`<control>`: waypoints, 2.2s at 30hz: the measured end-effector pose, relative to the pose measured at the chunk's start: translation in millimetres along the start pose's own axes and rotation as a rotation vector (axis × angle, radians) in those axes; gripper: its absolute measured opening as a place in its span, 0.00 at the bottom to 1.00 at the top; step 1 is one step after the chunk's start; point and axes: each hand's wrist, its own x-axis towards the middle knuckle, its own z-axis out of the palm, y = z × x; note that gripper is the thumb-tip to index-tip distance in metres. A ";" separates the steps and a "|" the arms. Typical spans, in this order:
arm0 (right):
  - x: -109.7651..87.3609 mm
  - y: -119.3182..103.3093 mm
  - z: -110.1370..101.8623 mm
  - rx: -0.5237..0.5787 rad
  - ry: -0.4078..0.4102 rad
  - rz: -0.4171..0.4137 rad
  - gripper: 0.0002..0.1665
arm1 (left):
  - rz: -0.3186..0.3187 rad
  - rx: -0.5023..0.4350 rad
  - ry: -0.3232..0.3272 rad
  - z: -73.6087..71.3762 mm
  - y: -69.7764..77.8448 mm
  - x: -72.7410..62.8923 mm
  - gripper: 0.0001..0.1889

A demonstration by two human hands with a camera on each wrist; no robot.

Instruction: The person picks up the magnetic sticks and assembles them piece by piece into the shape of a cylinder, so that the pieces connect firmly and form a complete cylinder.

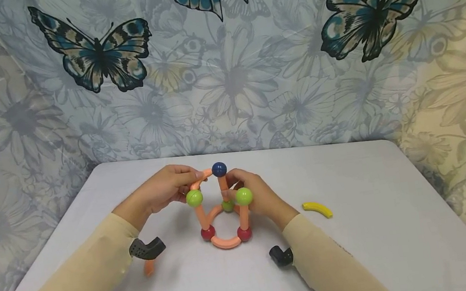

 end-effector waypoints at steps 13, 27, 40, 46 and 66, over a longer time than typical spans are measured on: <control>-61.4 9.4 -25.4 0.107 -0.108 0.098 0.24 | 0.002 0.051 0.074 -8.8 -17.8 -14.5 0.23; -79.9 18.2 -4.5 0.131 -0.185 -0.003 0.08 | -0.141 0.261 0.140 -50.1 -88.5 -80.4 0.20; -80.4 19.1 0.5 0.055 -0.178 -0.094 0.09 | -0.167 0.498 0.012 -33.1 -91.6 -100.2 0.15; -80.9 20.2 2.2 0.047 -0.175 -0.119 0.11 | -0.115 0.385 0.026 -30.2 -95.0 -89.6 0.16; -82.9 17.6 6.2 0.078 -0.175 -0.083 0.07 | -0.008 -0.252 -0.130 30.8 -76.5 -81.7 0.13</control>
